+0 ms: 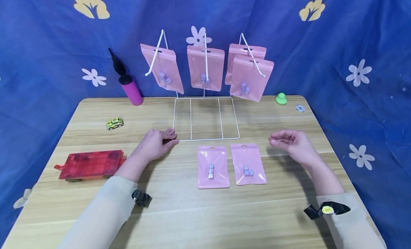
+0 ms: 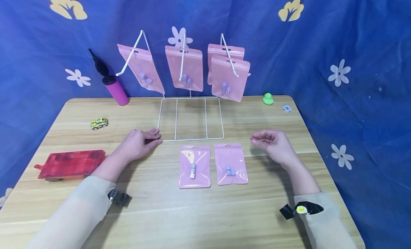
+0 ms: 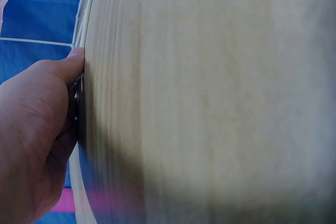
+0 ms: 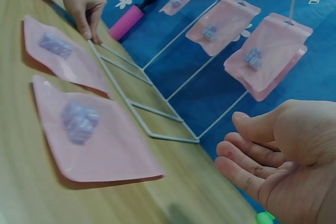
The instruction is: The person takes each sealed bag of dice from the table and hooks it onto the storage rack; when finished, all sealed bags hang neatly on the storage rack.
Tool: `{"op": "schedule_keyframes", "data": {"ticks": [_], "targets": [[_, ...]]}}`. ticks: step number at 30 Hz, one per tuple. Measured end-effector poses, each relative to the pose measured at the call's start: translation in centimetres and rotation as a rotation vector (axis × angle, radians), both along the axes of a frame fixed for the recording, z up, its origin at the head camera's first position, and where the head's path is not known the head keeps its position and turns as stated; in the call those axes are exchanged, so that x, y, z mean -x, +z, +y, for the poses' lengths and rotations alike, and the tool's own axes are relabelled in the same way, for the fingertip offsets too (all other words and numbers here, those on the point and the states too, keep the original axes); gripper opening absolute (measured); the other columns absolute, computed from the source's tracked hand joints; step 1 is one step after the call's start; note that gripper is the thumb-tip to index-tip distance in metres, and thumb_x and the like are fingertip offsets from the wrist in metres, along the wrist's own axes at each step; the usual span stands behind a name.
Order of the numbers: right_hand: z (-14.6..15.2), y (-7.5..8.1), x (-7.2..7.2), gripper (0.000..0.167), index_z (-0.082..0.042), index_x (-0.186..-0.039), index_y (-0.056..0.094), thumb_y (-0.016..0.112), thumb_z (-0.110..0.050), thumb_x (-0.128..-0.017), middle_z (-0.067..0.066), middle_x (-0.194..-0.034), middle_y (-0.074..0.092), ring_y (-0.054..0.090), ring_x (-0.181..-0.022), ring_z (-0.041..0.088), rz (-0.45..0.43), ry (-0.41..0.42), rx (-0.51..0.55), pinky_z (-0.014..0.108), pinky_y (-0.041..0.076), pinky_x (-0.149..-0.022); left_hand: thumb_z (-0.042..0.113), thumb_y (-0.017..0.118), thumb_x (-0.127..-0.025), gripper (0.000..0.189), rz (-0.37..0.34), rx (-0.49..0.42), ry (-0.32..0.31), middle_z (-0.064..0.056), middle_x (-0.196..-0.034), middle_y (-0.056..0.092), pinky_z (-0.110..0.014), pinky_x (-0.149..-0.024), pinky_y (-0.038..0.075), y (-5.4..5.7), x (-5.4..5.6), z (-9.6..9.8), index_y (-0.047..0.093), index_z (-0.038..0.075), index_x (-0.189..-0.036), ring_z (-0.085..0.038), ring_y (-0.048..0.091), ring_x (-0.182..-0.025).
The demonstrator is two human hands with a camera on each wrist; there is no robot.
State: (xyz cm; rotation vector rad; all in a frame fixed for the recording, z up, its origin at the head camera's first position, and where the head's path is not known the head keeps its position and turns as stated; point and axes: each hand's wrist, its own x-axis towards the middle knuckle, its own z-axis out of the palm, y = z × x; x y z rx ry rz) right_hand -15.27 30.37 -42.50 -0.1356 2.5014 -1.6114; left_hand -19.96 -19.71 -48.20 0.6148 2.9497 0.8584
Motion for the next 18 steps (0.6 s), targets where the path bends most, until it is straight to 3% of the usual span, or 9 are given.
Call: {"op": "schedule_keyframes", "data": {"ticks": [8, 18], "targets": [[-0.6, -2.4, -1.4, 0.028, 0.011, -0.116, 0.071, 0.08, -0.006, -0.095, 0.021, -0.105, 0.076, 0.076, -0.095, 0.03, -0.103, 0.049, -0.003, 0.029, 0.063, -0.08, 0.023, 0.078, -0.099, 0.034, 0.019, 0.003, -0.005, -0.016, -0.135, 0.067, -0.05, -0.118, 0.042, 0.1, 0.0, -0.1, 0.076, 0.001, -0.125, -0.033, 0.059, -0.134], [-3.2, -3.2, -2.7, 0.032, 0.006, -0.101, 0.074, 0.091, -0.017, -0.086, 0.009, -0.082, 0.074, 0.07, -0.074, 0.02, -0.222, -0.015, -0.203, 0.03, 0.061, -0.064, 0.023, 0.078, -0.099, 0.034, 0.023, -0.007, -0.012, -0.016, -0.135, 0.067, -0.05, -0.117, 0.043, 0.0, -0.1, -0.1, 0.076, 0.001, -0.125, -0.034, 0.059, -0.134]]}}
